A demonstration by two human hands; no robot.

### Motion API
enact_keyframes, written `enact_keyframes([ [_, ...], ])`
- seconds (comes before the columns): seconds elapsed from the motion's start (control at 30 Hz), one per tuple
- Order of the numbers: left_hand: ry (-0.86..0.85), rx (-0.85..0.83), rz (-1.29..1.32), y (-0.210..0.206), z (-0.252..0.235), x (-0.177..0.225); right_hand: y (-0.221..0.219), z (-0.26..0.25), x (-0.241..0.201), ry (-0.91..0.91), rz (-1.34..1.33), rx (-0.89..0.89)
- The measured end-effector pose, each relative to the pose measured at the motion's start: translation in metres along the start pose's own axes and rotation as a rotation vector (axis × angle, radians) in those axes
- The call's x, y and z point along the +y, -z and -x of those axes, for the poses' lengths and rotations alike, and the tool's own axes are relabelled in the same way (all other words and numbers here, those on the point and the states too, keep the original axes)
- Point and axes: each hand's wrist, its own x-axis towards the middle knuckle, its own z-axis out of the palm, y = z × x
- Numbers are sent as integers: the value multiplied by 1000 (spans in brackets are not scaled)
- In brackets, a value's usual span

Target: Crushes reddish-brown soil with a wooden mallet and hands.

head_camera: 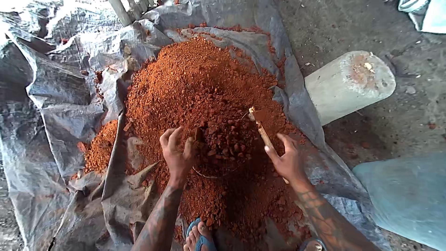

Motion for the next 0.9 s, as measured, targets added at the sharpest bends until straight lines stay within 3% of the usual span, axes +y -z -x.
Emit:
enact_keyframes([
  [0.07,60,35,15,2,4,-7,1,-9,27,-277,147,-252],
  [0.13,95,7,23,2,9,-8,-9,-11,41,-370,207,-363],
  [0.23,40,-28,-9,3,13,-5,-17,-17,46,-446,65,-431],
  [0.33,-72,-249,-190,1,20,-5,0,-19,33,-497,-153,-411],
  [0.47,-58,-315,-362,-43,35,-7,59,-2,-5,-203,-121,-332],
  [0.57,-80,-205,-419,-68,38,-6,111,13,-62,186,-330,-165],
  [0.7,-74,-156,-382,-72,39,-5,158,-3,-125,688,-737,76],
  [0.8,-73,-139,-348,-71,40,-5,141,7,-145,800,-969,126],
  [0.83,-70,-129,-336,-72,39,-4,117,17,-139,783,-906,153],
  [0.9,-50,-111,-329,-75,36,-1,42,40,-88,658,-483,166],
])
